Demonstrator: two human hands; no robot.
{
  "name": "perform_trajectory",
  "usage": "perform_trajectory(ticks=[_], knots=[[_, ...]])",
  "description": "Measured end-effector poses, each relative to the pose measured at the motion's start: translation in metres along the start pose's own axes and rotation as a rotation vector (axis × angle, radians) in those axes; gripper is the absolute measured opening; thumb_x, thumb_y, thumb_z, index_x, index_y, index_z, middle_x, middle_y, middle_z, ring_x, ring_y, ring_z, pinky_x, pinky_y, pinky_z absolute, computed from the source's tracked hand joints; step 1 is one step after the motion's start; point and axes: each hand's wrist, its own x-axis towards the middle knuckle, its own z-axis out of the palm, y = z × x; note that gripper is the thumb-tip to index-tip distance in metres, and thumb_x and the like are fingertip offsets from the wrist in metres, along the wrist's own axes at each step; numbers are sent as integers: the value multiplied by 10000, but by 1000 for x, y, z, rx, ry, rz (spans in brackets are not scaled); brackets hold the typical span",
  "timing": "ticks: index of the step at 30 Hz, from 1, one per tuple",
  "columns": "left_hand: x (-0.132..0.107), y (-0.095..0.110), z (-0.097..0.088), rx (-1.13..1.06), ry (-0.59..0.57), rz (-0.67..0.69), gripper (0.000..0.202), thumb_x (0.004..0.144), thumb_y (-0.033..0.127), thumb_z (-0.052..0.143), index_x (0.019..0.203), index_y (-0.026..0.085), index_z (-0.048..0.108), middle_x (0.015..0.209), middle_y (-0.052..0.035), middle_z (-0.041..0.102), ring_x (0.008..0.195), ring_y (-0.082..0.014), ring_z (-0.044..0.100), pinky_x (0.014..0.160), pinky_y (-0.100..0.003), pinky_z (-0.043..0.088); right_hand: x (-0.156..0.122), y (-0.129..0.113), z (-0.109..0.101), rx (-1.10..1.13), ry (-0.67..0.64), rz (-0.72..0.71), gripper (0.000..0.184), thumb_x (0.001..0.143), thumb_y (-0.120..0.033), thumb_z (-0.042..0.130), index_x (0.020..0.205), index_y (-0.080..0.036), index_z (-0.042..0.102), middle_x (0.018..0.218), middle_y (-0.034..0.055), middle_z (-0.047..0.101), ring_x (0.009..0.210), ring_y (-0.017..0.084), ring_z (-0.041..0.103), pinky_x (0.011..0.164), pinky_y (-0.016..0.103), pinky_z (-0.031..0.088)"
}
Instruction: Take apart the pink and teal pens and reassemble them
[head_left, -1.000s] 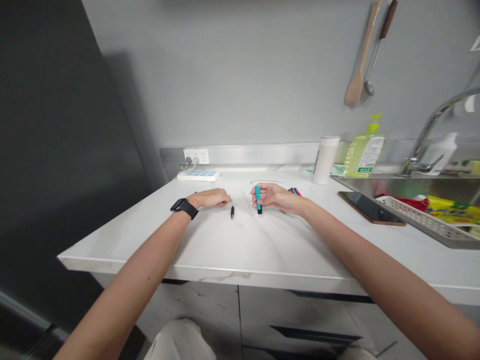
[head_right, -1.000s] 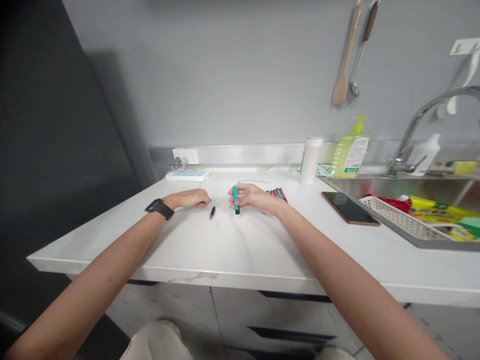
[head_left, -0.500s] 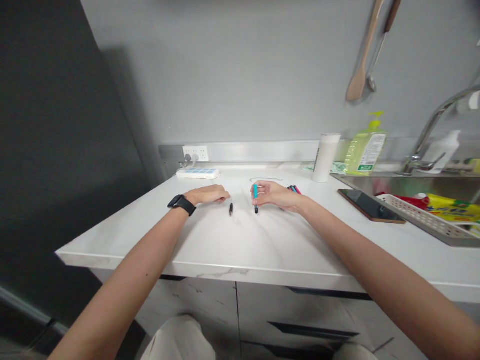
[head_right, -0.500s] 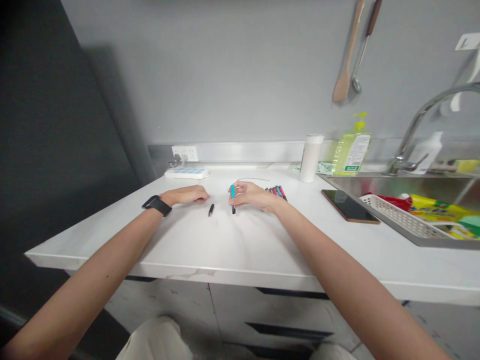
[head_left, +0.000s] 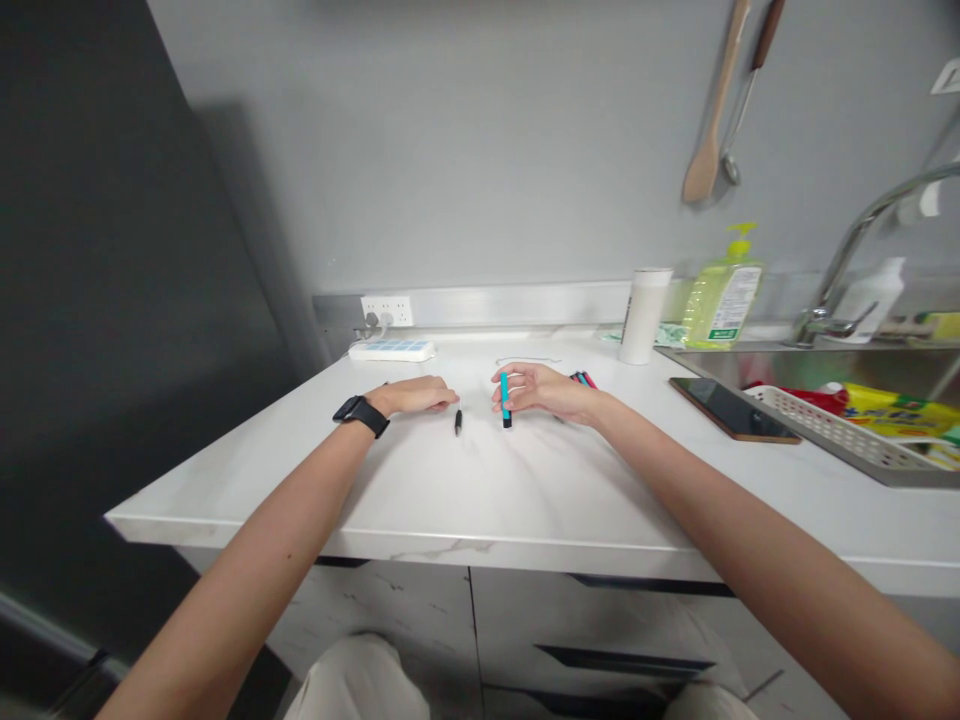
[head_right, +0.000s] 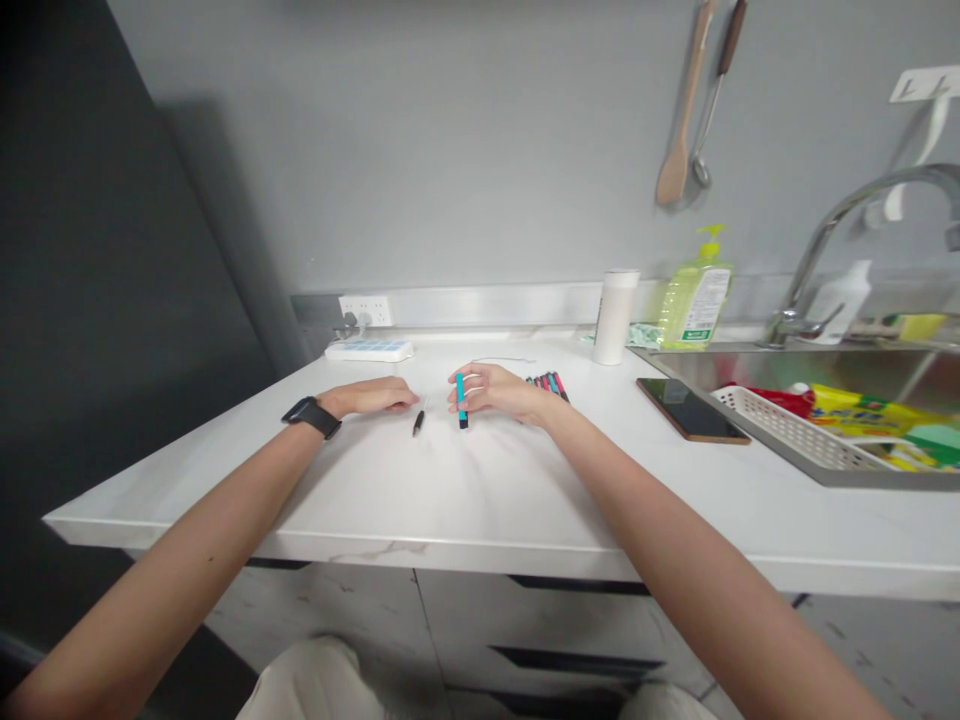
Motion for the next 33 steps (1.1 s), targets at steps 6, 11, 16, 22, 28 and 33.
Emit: perform_trajectory(ticks=[6, 11, 16, 22, 28, 33], knots=[[-2, 10, 0, 50, -16, -58, 378, 743, 406, 467, 450, 196, 353, 437, 12, 336, 462, -124, 267, 532, -304, 191, 2, 1, 1, -61, 40, -12, 407, 594, -162, 801, 959, -178, 620, 885, 30, 644, 799, 135, 633, 710, 262, 549], [-1, 9, 1, 84, -26, -67, 399, 766, 430, 447, 456, 196, 359, 433, 9, 341, 455, -129, 284, 532, -304, 194, 3, 2, 0, -88, 48, -14, 410, 609, -173, 793, 985, -185, 631, 833, 2, 596, 759, 106, 597, 656, 215, 526], [0, 7, 3, 117, -21, -88, 420, 782, 446, 437, 460, 194, 346, 426, 14, 327, 444, -121, 269, 528, -308, 195, 3, 0, -2, -111, 74, -15, 412, 589, -219, 816, 961, -200, 640, 877, 6, 600, 786, 109, 594, 657, 212, 518], [-1, 10, 1, 135, -33, -80, 419, 818, 436, 398, 482, 190, 351, 437, 16, 337, 455, -119, 288, 539, -303, 229, 3, 1, -2, -63, 43, -22, 377, 617, -202, 795, 950, -191, 619, 862, 9, 628, 788, 124, 632, 740, 271, 542], [1, 5, 1, 104, -47, -81, 428, 813, 446, 408, 474, 191, 349, 429, 17, 333, 452, -119, 282, 544, -306, 236, 3, 3, -2, -11, 19, -8, 374, 648, -106, 724, 991, -173, 591, 938, 58, 671, 843, 165, 675, 815, 328, 533], [-1, 9, 0, 80, -36, -80, 416, 802, 438, 414, 472, 191, 357, 437, 16, 338, 459, -122, 279, 549, -307, 233, 2, 3, -3, 2, -2, -13, 407, 644, -80, 707, 1014, -185, 576, 921, 49, 674, 843, 175, 682, 810, 331, 525]])
